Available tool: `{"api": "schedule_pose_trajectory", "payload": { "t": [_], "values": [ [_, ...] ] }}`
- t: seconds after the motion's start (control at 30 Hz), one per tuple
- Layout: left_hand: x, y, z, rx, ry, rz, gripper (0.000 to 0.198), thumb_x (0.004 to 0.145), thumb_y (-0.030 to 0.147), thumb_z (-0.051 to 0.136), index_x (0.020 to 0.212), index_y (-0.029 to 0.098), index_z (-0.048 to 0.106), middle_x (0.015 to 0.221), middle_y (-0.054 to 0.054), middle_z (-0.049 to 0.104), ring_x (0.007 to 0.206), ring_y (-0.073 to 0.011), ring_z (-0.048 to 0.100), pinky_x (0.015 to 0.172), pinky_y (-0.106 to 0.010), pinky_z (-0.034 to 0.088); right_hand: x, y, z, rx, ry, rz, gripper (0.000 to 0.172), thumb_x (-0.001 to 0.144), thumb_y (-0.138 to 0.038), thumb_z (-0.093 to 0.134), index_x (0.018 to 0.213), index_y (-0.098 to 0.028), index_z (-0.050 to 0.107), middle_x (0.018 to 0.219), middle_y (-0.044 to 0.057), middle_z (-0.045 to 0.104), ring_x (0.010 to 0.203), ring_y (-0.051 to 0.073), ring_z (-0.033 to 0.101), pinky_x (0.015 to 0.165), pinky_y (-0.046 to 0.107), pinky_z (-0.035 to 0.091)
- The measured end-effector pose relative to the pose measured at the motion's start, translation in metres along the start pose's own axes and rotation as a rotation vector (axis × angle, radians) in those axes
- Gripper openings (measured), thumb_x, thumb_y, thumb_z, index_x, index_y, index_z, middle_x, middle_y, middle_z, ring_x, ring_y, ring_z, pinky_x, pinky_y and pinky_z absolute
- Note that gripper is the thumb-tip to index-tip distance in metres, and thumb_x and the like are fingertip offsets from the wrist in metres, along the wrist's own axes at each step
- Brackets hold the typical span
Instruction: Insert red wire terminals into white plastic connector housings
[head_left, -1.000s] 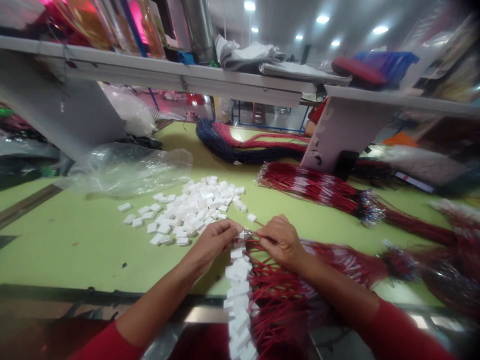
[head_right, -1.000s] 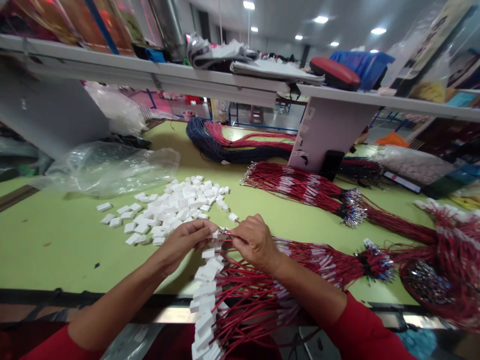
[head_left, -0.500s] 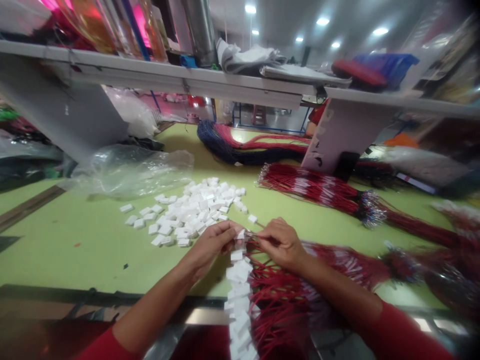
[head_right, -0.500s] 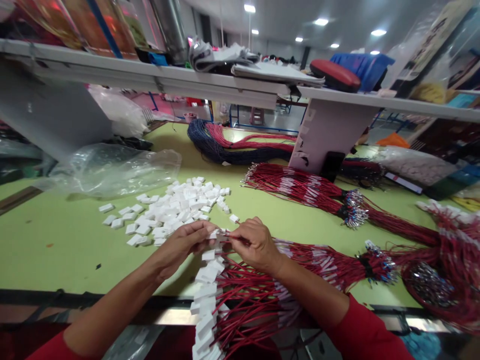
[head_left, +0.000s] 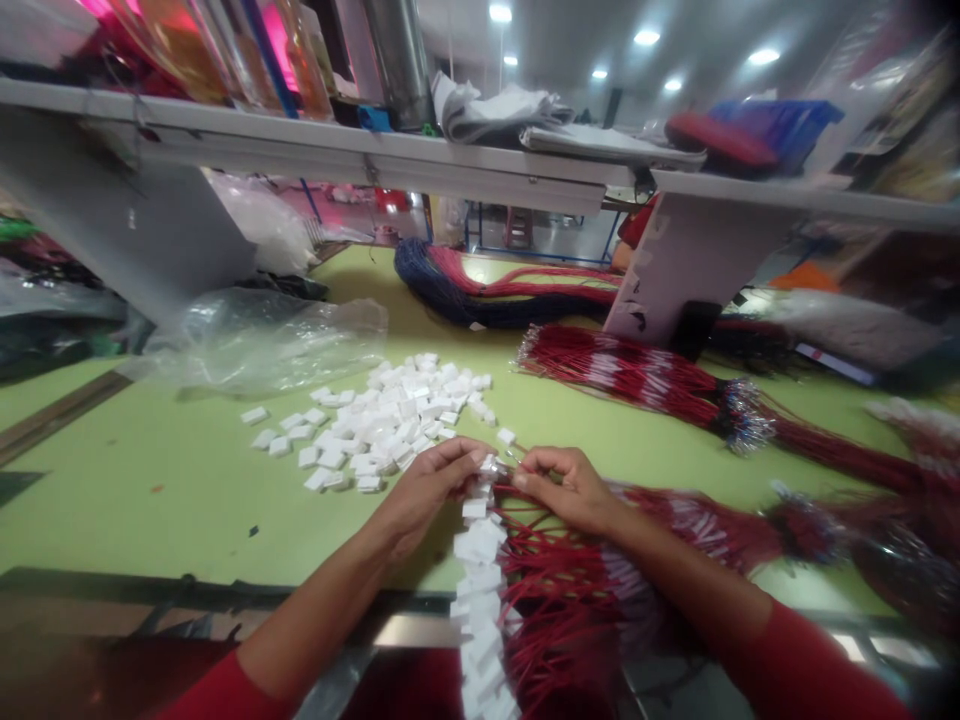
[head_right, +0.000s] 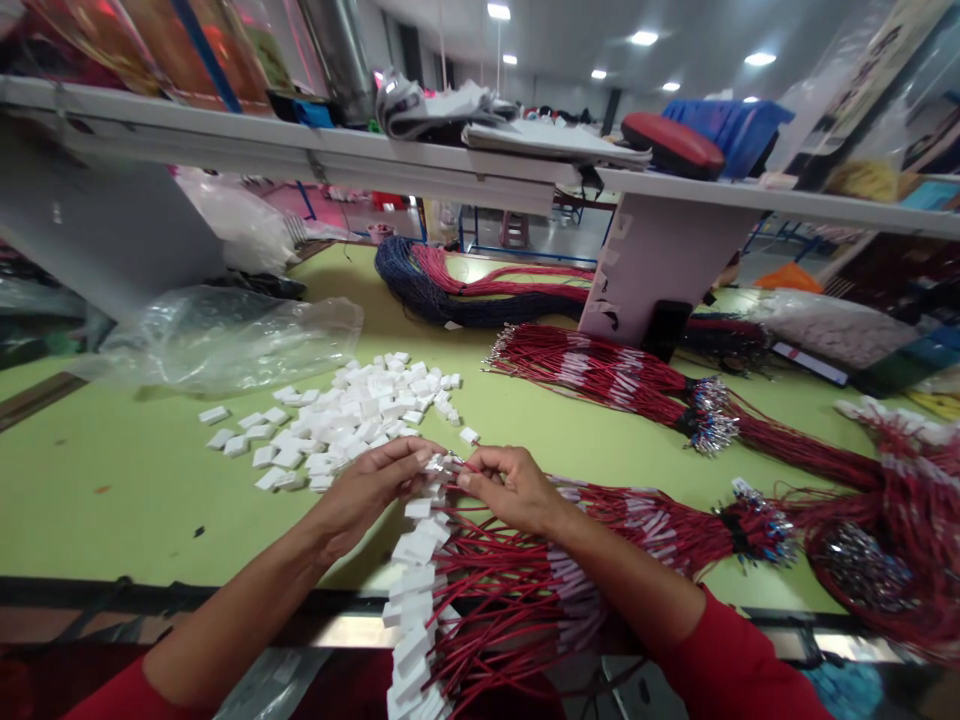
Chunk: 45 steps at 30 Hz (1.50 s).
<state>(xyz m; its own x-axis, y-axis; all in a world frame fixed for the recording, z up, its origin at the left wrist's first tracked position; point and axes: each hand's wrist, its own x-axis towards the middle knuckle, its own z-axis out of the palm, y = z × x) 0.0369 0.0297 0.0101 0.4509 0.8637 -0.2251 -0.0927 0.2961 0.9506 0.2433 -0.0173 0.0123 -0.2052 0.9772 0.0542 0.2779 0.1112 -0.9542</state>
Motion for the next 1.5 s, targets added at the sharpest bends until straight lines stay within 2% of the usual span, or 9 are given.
{"api": "schedule_pose_trajectory", "payload": {
  "t": [0.3,0.57,0.67,0.77,0.87,0.97,1.07,1.3,1.5],
  "values": [
    [-0.004,-0.005,0.005,0.127,-0.059,0.073,0.024,0.080,0.041,0.074,0.091,0.020,0.075,0.081,-0.004,0.072,0.069,-0.0168,0.061,0.065,-0.028,0.047,-0.002,-0.004,0.006,-0.046,0.001,-0.014,0.029,0.086,-0.036,0.060,0.065,-0.018,0.054,0.058,-0.004,0.041,0.055,0.010,0.035,0.052,0.023,0.028],
    [0.012,-0.008,0.000,0.283,-0.027,0.149,0.030,0.086,0.046,0.065,0.090,0.018,0.075,0.079,-0.006,0.071,0.071,-0.0194,0.061,0.066,-0.030,0.047,0.004,-0.001,0.006,-0.040,0.192,-0.149,0.024,0.088,-0.036,0.063,0.073,-0.017,0.068,0.072,0.001,0.061,0.070,0.015,0.055,0.068,0.027,0.043],
    [0.040,0.002,-0.013,0.644,0.057,0.368,0.025,0.088,0.039,0.060,0.096,0.020,0.075,0.085,-0.006,0.068,0.077,-0.0215,0.059,0.071,-0.033,0.046,0.008,0.001,0.002,0.140,0.305,-0.036,0.028,0.079,-0.044,0.073,0.072,-0.018,0.066,0.069,0.000,0.060,0.064,0.014,0.053,0.062,0.026,0.042],
    [0.071,0.008,-0.022,1.020,0.030,0.642,0.026,0.082,0.021,0.061,0.105,0.022,0.073,0.103,-0.011,0.065,0.092,-0.0270,0.056,0.082,-0.041,0.044,0.010,0.003,0.000,0.364,0.230,0.139,0.035,0.067,-0.046,0.082,0.077,-0.017,0.065,0.064,-0.003,0.061,0.055,0.010,0.051,0.055,0.023,0.040],
    [0.092,0.012,-0.023,1.107,-0.063,0.714,0.018,0.077,0.013,0.062,0.088,0.021,0.073,0.102,-0.012,0.064,0.094,-0.0277,0.055,0.087,-0.044,0.042,0.010,0.003,-0.001,0.433,0.155,0.181,0.038,0.065,-0.045,0.084,0.079,-0.016,0.065,0.064,-0.003,0.064,0.057,0.009,0.054,0.059,0.022,0.043],
    [0.094,0.014,-0.022,1.053,-0.063,0.690,0.007,0.077,0.015,0.063,0.076,0.020,0.068,0.091,-0.009,0.064,0.087,-0.0244,0.055,0.085,-0.042,0.043,0.009,0.002,-0.002,0.420,0.150,0.153,0.037,0.068,-0.049,0.081,0.078,-0.016,0.065,0.065,-0.003,0.064,0.058,0.009,0.055,0.060,0.023,0.044],
    [0.076,0.013,-0.019,0.928,-0.033,0.607,0.008,0.084,0.024,0.061,0.086,0.018,0.066,0.078,-0.004,0.062,0.071,-0.0185,0.054,0.071,-0.034,0.046,0.009,0.002,-0.002,0.388,0.155,0.146,0.036,0.073,-0.050,0.077,0.076,-0.016,0.064,0.063,-0.003,0.062,0.055,0.009,0.052,0.057,0.022,0.042],
    [0.022,0.014,-0.001,-0.078,0.020,-0.014,0.041,0.066,0.036,0.085,0.096,0.012,0.072,0.074,-0.001,0.065,0.064,-0.0094,0.056,0.065,-0.022,0.047,0.005,0.005,0.006,0.144,0.209,-0.014,0.021,0.084,-0.038,0.066,0.079,-0.018,0.064,0.060,-0.003,0.058,0.053,0.010,0.049,0.051,0.022,0.038],
    [0.011,0.011,0.002,-0.179,0.028,-0.095,0.043,0.057,0.038,0.092,0.083,0.011,0.072,0.067,-0.002,0.066,0.059,-0.0080,0.055,0.055,-0.017,0.044,0.002,0.004,0.006,-0.176,0.283,-0.275,0.009,0.084,-0.023,0.067,0.081,-0.017,0.072,0.075,0.004,0.072,0.068,0.016,0.063,0.065,0.027,0.046]
  ]
}}
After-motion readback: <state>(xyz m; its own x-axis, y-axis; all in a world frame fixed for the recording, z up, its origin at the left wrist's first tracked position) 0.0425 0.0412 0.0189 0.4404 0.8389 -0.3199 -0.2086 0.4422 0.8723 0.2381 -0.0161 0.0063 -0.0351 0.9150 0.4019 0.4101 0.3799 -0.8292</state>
